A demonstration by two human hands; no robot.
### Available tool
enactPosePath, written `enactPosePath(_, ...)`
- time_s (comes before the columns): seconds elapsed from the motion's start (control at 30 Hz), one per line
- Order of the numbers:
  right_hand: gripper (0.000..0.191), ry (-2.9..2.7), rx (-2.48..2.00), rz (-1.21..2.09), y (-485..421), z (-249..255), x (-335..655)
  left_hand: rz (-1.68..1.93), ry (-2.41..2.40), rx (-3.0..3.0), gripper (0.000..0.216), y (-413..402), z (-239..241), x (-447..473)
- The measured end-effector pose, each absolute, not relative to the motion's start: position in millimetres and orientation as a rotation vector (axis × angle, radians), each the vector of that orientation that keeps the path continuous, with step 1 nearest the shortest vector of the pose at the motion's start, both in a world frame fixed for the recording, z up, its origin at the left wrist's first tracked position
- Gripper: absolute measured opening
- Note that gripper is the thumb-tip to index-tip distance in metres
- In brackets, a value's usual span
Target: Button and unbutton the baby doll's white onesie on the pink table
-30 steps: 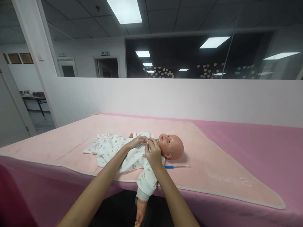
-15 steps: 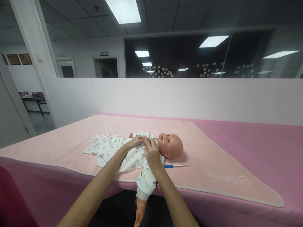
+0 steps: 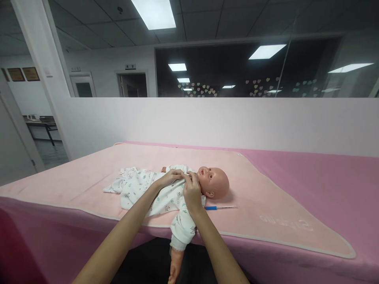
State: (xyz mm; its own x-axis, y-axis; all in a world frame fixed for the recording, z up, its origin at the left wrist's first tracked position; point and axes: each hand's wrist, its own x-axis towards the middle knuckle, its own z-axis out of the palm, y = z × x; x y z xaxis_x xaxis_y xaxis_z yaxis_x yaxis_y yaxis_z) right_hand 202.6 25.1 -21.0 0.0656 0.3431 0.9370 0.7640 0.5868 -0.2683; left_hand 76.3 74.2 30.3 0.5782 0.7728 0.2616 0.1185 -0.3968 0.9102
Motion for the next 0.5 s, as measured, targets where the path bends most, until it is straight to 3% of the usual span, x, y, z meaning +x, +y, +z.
enactPosePath(0.5,0.029,-1.554,-0.828,-0.289,19.7,-15.4,201.9,0.902,0.701,1.844,0.015,80.2,25.5,76.4)
